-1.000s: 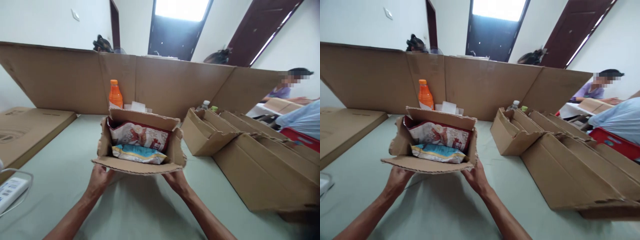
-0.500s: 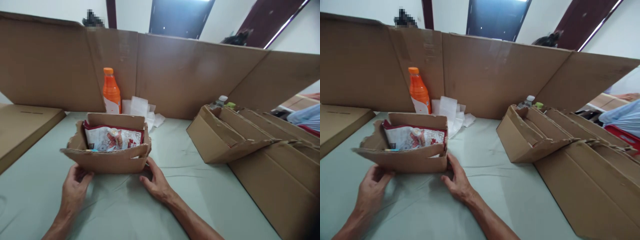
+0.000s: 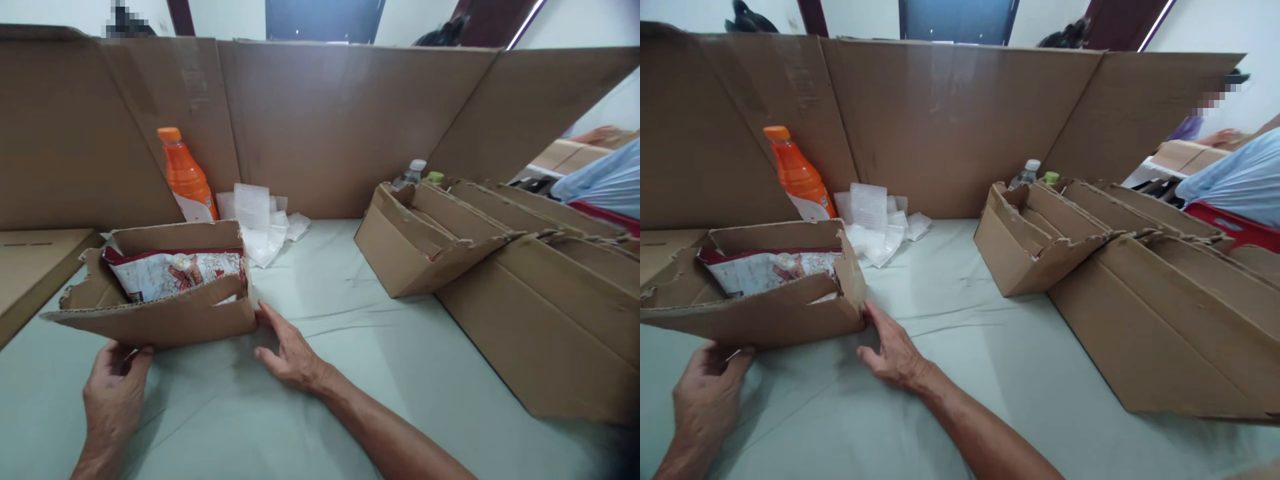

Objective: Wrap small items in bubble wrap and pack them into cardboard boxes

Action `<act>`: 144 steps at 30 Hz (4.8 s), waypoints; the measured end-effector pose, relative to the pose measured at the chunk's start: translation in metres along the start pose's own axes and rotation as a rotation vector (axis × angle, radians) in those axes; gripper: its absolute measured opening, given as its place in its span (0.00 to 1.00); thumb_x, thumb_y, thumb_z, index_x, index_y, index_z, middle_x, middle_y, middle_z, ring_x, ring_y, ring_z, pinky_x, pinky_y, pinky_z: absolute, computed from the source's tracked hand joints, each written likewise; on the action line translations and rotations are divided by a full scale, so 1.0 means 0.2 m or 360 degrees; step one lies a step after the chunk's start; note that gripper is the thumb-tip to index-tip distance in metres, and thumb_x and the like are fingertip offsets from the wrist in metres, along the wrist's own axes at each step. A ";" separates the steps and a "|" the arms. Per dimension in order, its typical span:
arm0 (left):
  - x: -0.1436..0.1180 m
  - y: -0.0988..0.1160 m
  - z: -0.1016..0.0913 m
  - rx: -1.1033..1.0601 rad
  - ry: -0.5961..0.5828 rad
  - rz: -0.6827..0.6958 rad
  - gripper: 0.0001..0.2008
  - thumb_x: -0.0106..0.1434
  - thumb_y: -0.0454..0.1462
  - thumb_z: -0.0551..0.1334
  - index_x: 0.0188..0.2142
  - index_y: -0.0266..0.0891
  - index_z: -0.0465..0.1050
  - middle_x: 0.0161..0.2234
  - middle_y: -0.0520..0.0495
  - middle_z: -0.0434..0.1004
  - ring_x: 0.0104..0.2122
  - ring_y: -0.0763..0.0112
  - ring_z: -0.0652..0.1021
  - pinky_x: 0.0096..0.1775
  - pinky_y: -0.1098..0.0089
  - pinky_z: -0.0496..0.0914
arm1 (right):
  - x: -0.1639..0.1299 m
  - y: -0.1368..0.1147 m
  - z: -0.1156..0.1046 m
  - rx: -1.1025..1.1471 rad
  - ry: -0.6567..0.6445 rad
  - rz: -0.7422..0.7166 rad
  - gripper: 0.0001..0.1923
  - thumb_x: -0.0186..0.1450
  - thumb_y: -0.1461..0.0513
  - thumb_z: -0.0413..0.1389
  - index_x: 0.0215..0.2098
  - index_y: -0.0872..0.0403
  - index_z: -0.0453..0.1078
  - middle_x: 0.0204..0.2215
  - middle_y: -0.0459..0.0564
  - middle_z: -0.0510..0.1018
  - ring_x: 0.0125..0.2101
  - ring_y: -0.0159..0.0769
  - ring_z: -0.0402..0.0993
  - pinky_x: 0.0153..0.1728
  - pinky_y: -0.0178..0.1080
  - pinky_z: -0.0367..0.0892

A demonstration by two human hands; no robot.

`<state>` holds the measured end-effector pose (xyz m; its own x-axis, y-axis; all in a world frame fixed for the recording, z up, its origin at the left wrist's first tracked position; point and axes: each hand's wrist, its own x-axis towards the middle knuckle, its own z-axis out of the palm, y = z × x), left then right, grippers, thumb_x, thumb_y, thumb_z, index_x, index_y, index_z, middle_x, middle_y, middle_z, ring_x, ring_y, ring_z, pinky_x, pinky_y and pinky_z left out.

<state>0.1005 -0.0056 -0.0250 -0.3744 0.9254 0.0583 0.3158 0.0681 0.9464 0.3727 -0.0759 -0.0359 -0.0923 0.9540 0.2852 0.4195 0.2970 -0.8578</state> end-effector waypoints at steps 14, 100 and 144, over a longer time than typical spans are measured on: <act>0.06 -0.02 -0.02 -0.0055 0.0126 -0.0124 0.20 0.47 0.43 0.65 0.40 0.40 0.73 0.35 0.47 0.77 0.39 0.59 0.77 0.51 0.54 0.69 | 0.16 0.01 -0.16 -0.0320 0.0290 0.0092 0.17 0.65 0.65 0.51 0.49 0.51 0.75 0.52 0.52 0.79 0.54 0.41 0.74 0.55 0.46 0.69; -0.83 0.02 -0.12 0.0324 -0.1162 0.1350 0.20 0.65 0.36 0.60 0.56 0.41 0.69 0.50 0.40 0.77 0.50 0.56 0.76 0.52 0.55 0.71 | -0.81 -0.40 0.05 -0.0901 0.0064 -0.0159 0.13 0.69 0.68 0.53 0.51 0.52 0.71 0.44 0.53 0.82 0.44 0.41 0.76 0.45 0.45 0.69; -0.90 0.08 -0.16 -0.0999 -0.1288 -0.0482 0.46 0.57 0.40 0.67 0.70 0.41 0.45 0.49 0.44 0.78 0.48 0.62 0.78 0.52 0.62 0.71 | -0.76 -0.48 0.20 -0.0287 0.0218 0.0215 0.12 0.70 0.59 0.53 0.49 0.51 0.74 0.41 0.49 0.83 0.37 0.39 0.78 0.39 0.38 0.73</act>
<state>0.1442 -0.1830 -0.0109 0.4009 0.8902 -0.2165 -0.2854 0.3459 0.8938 0.3106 -0.2485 -0.0145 0.0932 0.9665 0.2390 0.5752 0.1437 -0.8053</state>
